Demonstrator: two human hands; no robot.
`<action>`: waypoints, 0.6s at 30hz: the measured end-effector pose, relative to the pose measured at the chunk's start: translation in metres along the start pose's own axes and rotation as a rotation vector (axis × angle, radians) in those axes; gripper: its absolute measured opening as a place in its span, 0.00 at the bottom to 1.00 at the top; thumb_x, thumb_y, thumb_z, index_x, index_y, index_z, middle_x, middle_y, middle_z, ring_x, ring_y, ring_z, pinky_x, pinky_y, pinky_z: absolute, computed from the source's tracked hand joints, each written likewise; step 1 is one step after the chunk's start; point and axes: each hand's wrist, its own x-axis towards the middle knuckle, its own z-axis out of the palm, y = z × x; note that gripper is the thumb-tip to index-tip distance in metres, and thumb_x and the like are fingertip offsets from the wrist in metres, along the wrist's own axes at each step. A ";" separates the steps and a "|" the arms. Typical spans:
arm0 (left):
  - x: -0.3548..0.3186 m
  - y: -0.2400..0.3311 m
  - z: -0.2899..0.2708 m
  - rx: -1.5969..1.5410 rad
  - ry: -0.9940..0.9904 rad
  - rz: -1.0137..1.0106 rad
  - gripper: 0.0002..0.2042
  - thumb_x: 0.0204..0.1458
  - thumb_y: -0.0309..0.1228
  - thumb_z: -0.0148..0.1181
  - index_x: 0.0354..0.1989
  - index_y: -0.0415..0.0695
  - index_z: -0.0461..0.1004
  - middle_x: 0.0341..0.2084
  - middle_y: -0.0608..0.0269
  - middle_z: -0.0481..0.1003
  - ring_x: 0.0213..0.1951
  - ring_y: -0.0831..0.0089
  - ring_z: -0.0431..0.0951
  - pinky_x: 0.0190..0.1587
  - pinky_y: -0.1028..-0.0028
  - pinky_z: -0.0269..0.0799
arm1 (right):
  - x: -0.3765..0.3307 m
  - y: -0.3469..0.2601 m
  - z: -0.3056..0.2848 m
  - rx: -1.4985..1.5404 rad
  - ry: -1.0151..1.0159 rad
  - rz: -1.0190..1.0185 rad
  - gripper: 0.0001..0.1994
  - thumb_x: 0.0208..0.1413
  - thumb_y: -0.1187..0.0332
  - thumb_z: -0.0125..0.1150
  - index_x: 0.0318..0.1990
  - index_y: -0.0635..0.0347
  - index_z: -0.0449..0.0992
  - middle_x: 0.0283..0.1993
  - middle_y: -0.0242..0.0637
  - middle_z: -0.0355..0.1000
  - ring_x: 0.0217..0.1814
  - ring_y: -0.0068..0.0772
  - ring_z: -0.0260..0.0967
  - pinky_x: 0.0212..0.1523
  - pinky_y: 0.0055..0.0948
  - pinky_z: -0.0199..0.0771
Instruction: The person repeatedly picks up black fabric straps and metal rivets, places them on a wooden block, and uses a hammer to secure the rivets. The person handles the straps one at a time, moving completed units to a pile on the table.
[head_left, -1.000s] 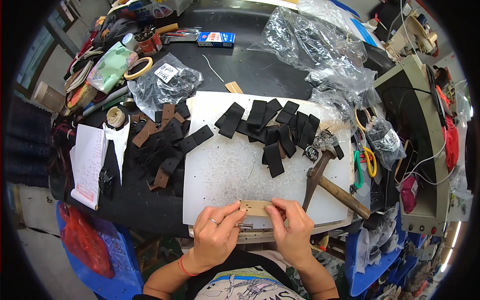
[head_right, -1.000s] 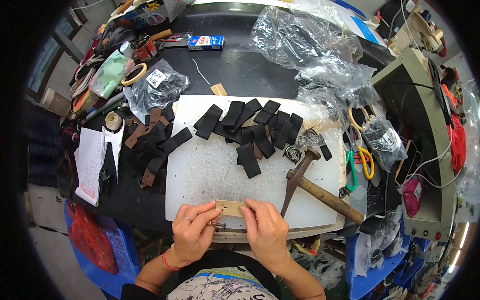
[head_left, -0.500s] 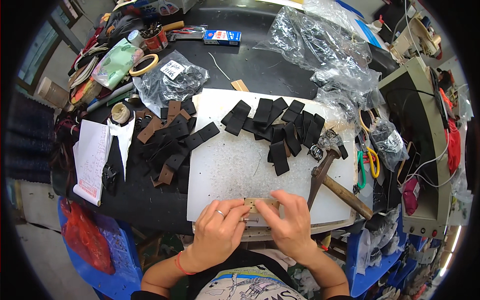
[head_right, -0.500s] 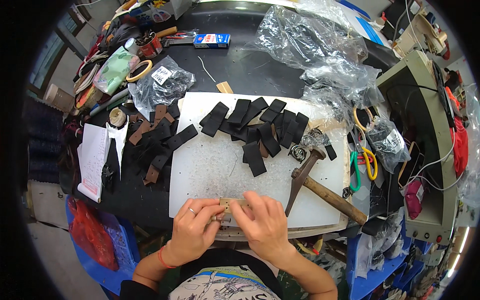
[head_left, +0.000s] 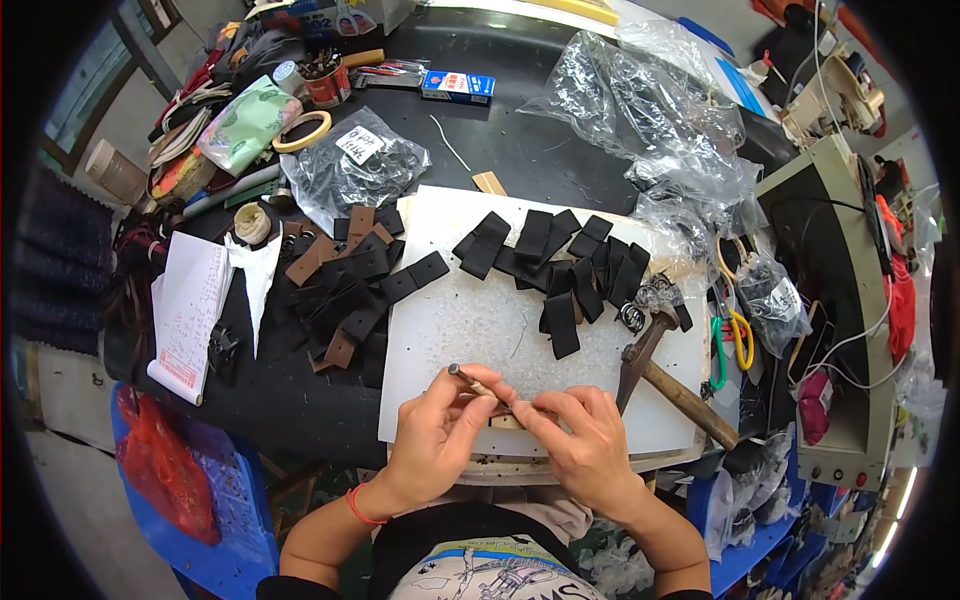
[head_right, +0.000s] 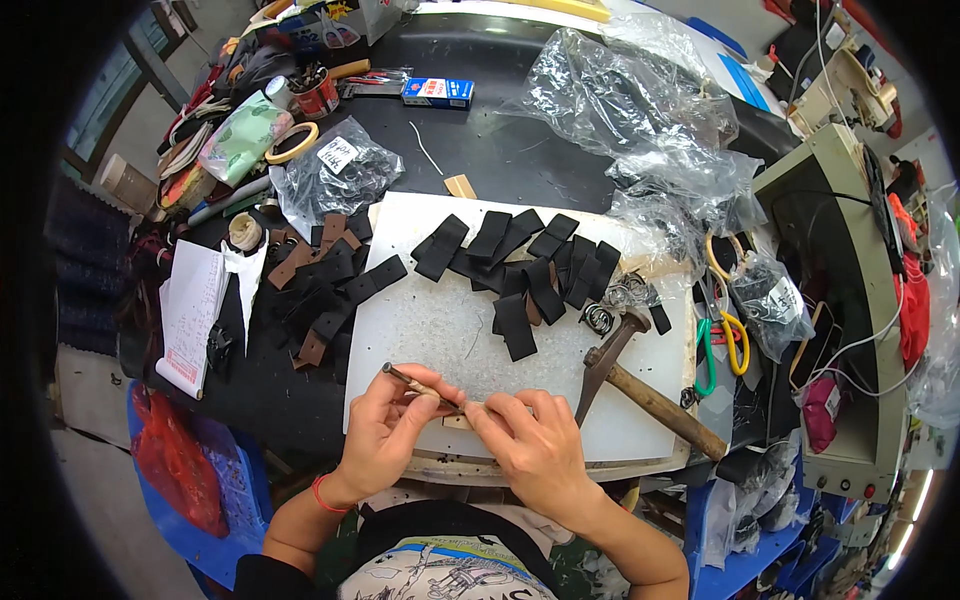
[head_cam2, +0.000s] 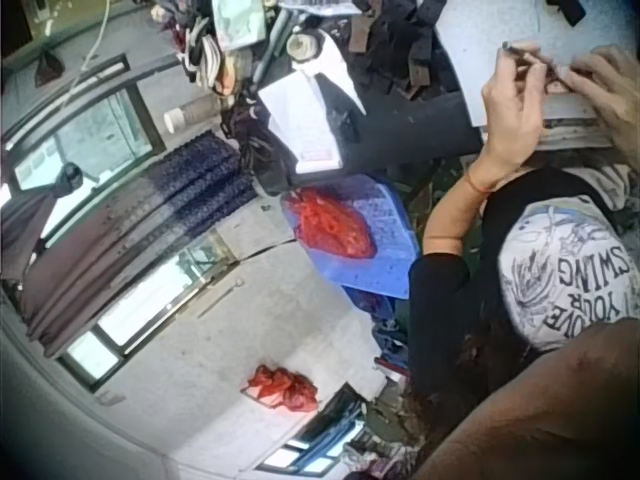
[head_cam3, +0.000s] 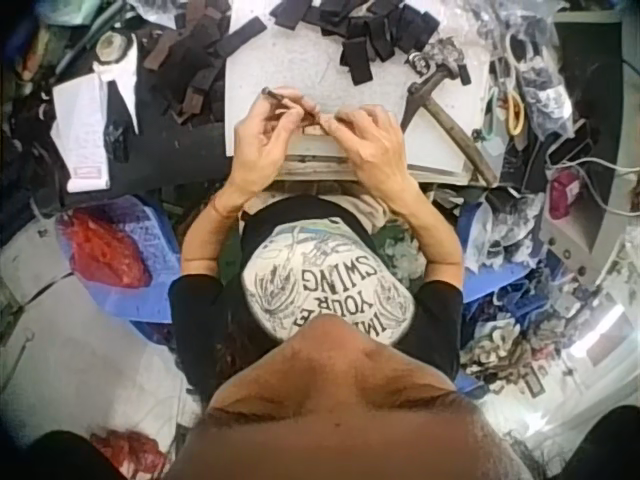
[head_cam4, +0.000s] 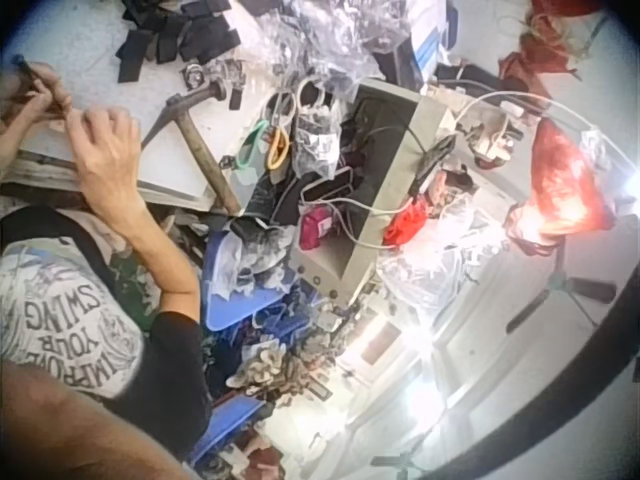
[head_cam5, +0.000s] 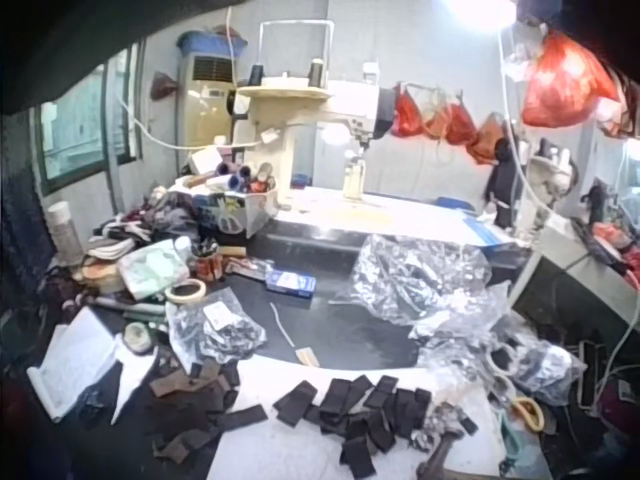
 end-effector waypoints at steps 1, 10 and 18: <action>0.001 -0.001 0.000 0.006 0.007 -0.004 0.08 0.63 0.20 0.49 0.48 0.34 0.70 0.40 0.53 0.78 0.44 0.72 0.80 0.47 0.74 0.77 | -0.001 0.001 0.000 0.008 0.000 0.006 0.17 0.47 0.73 0.60 0.48 0.55 0.79 0.43 0.27 0.71 0.42 0.32 0.66 0.40 0.32 0.62; 0.000 0.001 -0.002 0.476 -0.151 0.211 0.08 0.60 0.18 0.51 0.47 0.36 0.70 0.39 0.54 0.79 0.42 0.67 0.82 0.45 0.72 0.78 | -0.004 0.001 0.000 0.036 0.012 0.032 0.17 0.46 0.74 0.60 0.48 0.56 0.79 0.43 0.31 0.72 0.44 0.35 0.67 0.43 0.34 0.65; -0.003 -0.001 0.000 0.565 -0.162 0.342 0.13 0.55 0.18 0.57 0.48 0.41 0.70 0.41 0.52 0.76 0.37 0.54 0.80 0.35 0.66 0.78 | -0.055 0.051 -0.058 -0.279 0.062 0.406 0.19 0.50 0.71 0.67 0.50 0.62 0.74 0.46 0.44 0.71 0.48 0.47 0.66 0.49 0.40 0.64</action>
